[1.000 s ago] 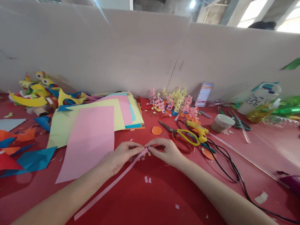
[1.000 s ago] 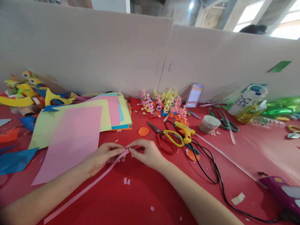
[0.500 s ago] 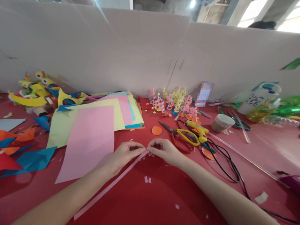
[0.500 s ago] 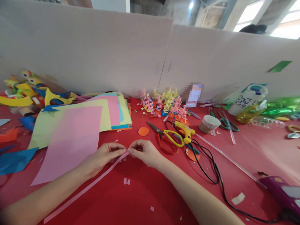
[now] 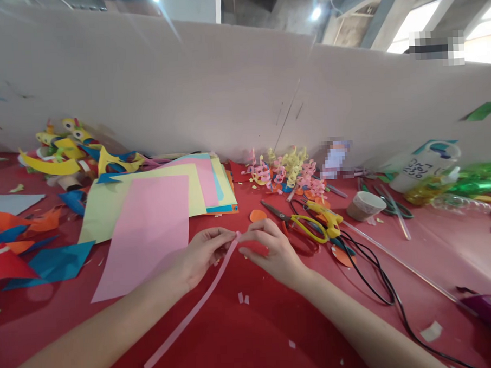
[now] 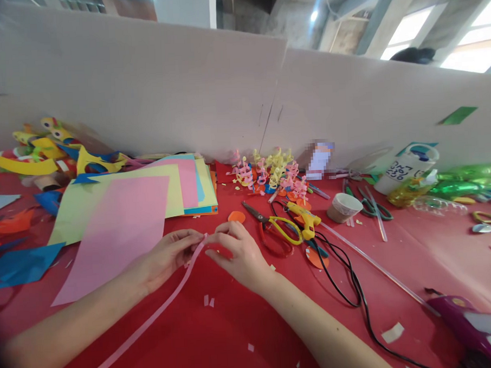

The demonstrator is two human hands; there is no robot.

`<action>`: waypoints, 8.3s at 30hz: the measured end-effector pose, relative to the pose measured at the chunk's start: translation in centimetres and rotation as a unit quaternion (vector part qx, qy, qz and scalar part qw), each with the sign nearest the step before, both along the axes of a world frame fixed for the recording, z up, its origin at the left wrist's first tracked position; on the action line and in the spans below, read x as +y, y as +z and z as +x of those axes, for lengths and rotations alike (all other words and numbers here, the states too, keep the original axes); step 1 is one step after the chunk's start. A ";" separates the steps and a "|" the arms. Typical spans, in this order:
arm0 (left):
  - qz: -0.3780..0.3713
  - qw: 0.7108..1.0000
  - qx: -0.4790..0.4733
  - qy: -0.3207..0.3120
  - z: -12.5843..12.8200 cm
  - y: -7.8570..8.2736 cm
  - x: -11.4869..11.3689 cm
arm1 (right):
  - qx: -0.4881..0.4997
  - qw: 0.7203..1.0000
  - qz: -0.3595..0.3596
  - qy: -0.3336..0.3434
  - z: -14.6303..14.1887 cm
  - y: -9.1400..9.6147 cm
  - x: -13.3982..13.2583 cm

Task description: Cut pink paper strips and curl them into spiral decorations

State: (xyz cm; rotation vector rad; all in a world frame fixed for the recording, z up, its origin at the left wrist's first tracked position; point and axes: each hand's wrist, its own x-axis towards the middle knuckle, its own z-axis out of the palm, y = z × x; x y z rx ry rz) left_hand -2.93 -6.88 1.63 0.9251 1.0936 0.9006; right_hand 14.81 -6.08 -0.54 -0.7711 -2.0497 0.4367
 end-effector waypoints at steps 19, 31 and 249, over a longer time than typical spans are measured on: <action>0.110 0.989 0.102 0.006 0.5 -0.3 -1.0 | 0.212 0.929 -0.301 0.030 -1.1 -0.6 -0.1; 0.132 0.982 0.133 -0.010 0.4 -0.8 -0.8 | 0.236 0.894 -0.377 0.045 -0.9 -0.3 0.4; 0.309 0.891 0.319 -0.090 -0.9 -0.4 -0.1 | 0.080 0.941 -0.328 0.004 -0.5 -0.3 0.1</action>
